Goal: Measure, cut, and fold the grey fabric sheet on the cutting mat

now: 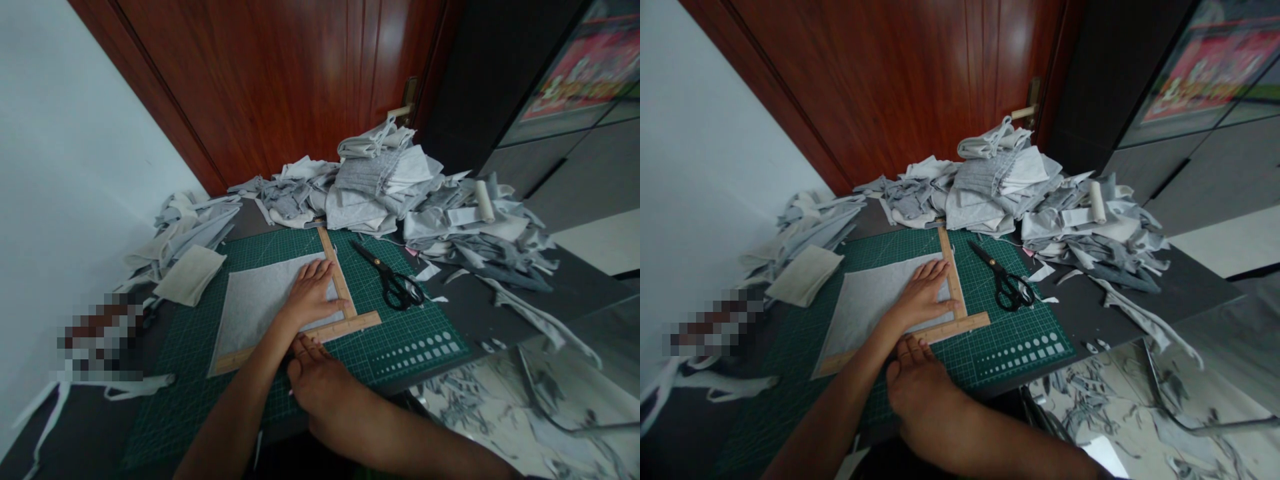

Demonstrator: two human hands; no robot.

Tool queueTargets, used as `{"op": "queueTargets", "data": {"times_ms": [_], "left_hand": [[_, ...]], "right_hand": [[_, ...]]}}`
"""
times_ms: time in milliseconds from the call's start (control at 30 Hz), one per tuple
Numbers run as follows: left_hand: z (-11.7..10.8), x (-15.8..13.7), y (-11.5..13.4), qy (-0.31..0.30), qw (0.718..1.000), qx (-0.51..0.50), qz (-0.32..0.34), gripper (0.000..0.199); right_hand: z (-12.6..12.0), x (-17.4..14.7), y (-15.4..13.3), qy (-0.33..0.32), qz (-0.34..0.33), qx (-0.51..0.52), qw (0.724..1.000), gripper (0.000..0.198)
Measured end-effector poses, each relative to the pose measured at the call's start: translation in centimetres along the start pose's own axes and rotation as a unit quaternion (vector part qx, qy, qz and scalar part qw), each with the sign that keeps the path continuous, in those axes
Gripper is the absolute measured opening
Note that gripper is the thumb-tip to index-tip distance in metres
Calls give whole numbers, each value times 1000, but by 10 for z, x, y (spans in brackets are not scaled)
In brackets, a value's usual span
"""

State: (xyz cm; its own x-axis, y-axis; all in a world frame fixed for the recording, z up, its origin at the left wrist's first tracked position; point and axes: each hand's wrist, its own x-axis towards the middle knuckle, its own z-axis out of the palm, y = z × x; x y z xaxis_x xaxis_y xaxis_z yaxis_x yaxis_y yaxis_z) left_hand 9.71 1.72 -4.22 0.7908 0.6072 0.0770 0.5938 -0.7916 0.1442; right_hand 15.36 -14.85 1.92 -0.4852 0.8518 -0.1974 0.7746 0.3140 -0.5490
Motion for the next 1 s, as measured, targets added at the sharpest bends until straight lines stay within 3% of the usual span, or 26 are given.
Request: {"op": "queueTargets", "data": {"times_ms": [433, 800, 1000], "left_hand": [[-14, 5, 3, -32, 999, -25, -17, 88], [-20, 14, 3, -92, 993, -54, -42, 98], [-18, 13, 1, -89, 992, -74, -47, 97]], "right_hand": [[26, 2, 13, 56, -56, -27, 996, 67], [10, 0, 7, 0, -26, -39, 999, 70], [18, -2, 12, 54, -54, -44, 996, 65]]}}
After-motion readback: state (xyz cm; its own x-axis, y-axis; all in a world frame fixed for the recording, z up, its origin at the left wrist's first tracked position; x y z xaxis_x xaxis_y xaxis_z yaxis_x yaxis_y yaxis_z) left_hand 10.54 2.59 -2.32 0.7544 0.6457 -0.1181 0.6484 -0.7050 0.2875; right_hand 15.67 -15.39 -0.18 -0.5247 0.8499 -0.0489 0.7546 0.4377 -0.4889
